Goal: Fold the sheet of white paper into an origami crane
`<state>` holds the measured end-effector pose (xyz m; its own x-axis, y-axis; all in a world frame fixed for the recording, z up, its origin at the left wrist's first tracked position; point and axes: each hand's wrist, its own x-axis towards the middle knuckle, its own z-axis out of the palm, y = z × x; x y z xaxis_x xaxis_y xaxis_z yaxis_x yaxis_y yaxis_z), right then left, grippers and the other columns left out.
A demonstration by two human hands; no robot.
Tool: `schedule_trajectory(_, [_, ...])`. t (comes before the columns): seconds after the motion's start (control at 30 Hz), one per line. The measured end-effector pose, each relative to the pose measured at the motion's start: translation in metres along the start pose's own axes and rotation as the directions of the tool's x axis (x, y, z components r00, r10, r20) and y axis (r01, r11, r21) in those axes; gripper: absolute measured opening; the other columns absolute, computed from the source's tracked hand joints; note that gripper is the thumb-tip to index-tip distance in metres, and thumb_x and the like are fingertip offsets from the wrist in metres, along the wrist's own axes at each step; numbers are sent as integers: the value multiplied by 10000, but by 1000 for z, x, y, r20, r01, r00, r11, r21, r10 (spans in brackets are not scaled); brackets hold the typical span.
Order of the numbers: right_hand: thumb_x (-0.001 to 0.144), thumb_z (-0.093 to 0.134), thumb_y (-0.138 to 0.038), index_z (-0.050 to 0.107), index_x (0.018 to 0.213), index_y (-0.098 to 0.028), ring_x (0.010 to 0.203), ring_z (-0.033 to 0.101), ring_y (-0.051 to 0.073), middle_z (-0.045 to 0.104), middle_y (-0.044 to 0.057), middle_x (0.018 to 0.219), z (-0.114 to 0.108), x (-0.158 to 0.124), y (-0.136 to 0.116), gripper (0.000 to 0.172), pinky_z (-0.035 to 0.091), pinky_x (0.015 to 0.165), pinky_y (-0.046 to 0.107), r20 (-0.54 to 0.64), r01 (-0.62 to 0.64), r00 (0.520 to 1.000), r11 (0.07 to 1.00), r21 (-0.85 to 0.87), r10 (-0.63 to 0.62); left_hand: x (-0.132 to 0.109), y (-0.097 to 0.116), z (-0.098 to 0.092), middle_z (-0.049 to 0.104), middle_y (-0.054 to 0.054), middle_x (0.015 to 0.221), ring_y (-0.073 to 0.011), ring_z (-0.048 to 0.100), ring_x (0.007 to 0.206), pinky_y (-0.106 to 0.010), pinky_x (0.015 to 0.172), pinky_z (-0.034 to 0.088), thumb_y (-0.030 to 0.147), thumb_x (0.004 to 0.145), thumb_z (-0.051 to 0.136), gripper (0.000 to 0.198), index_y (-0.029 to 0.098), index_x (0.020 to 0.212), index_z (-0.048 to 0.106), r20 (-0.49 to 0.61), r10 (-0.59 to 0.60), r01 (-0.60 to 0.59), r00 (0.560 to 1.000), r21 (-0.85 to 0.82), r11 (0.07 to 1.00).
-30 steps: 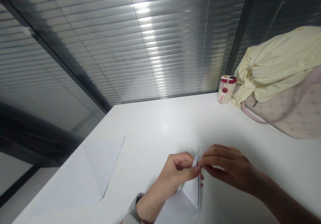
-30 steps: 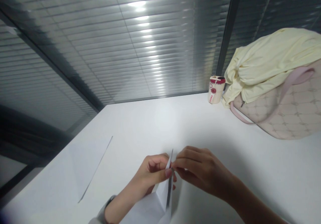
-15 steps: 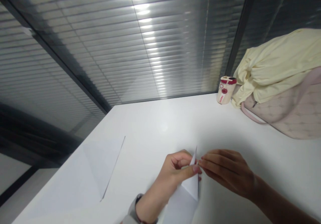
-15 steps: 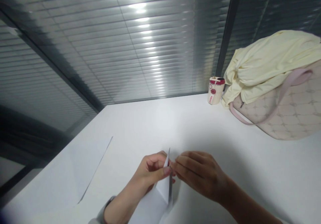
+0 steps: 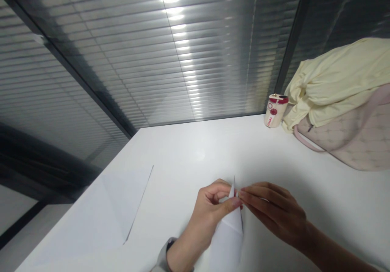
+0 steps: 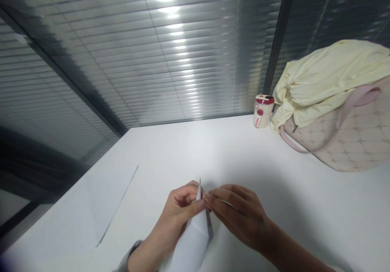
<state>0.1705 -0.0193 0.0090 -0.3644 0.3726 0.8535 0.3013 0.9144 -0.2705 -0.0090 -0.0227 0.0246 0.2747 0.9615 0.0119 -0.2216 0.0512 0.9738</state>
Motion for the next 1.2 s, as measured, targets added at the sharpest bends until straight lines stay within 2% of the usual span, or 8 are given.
schedule_trajectory(0.07, [821,591,4,646,1101,-157,817,664,162,706,89,902,4,4,-3,328,567,698,269,-85,-110,989,988,112,120,0,1,1,552,-9,723,-106,507,664,-203,577,382,250,683,778,118,154,692,710,-55,46,-42,997,79,996])
schedule_trajectory(0.17, [802,634,-27,696,937,-195,771,670,140,704,50,857,9,9,-7,223,560,680,230,-135,-299,928,911,284,347,0,3,3,557,-16,727,-112,507,674,-196,558,382,250,687,771,100,164,688,720,-106,84,-68,991,146,987])
schedule_trajectory(0.27, [784,669,-72,694,824,-206,757,668,138,695,29,819,12,10,-8,142,561,683,228,-98,-444,851,805,395,517,-1,4,5,562,-22,738,-117,519,676,-188,532,391,258,679,774,99,172,692,726,-128,95,-75,987,151,986])
schedule_trajectory(0.4, [767,691,-127,679,749,-190,750,649,147,662,31,784,16,9,-8,67,569,655,237,-34,-529,774,674,516,633,-2,3,6,571,-30,743,-127,536,682,-186,521,410,272,673,776,112,174,701,729,-132,127,-105,983,164,981])
schedule_trajectory(0.67, [747,721,-192,704,741,-187,602,611,104,645,-1,708,19,12,-13,19,550,578,203,68,-625,631,454,635,773,0,1,6,582,-25,725,-120,563,639,-189,513,451,267,698,757,85,188,681,730,-186,175,-139,967,191,972])
schedule_trajectory(0.83, [746,727,-232,711,724,-179,610,617,111,654,11,735,18,12,-14,60,540,574,214,126,-647,607,395,653,785,-2,2,7,590,-31,745,-125,575,630,-198,505,469,278,689,762,96,186,685,735,-205,177,-135,963,202,970])
schedule_trajectory(1.0, [758,712,-295,682,698,-161,589,614,113,635,-3,631,17,18,-14,150,523,556,206,240,-729,512,269,629,824,-2,2,7,581,-28,748,-122,565,631,-202,513,472,288,707,748,105,186,691,728,-210,185,-140,960,211,967])
schedule_trajectory(1.2, [676,779,-343,634,731,-154,536,592,106,627,-21,588,19,22,-13,244,523,551,228,260,-717,451,173,675,854,-1,0,7,562,-23,747,-134,552,681,-201,531,451,292,744,713,114,190,694,706,-207,199,-147,958,243,959])
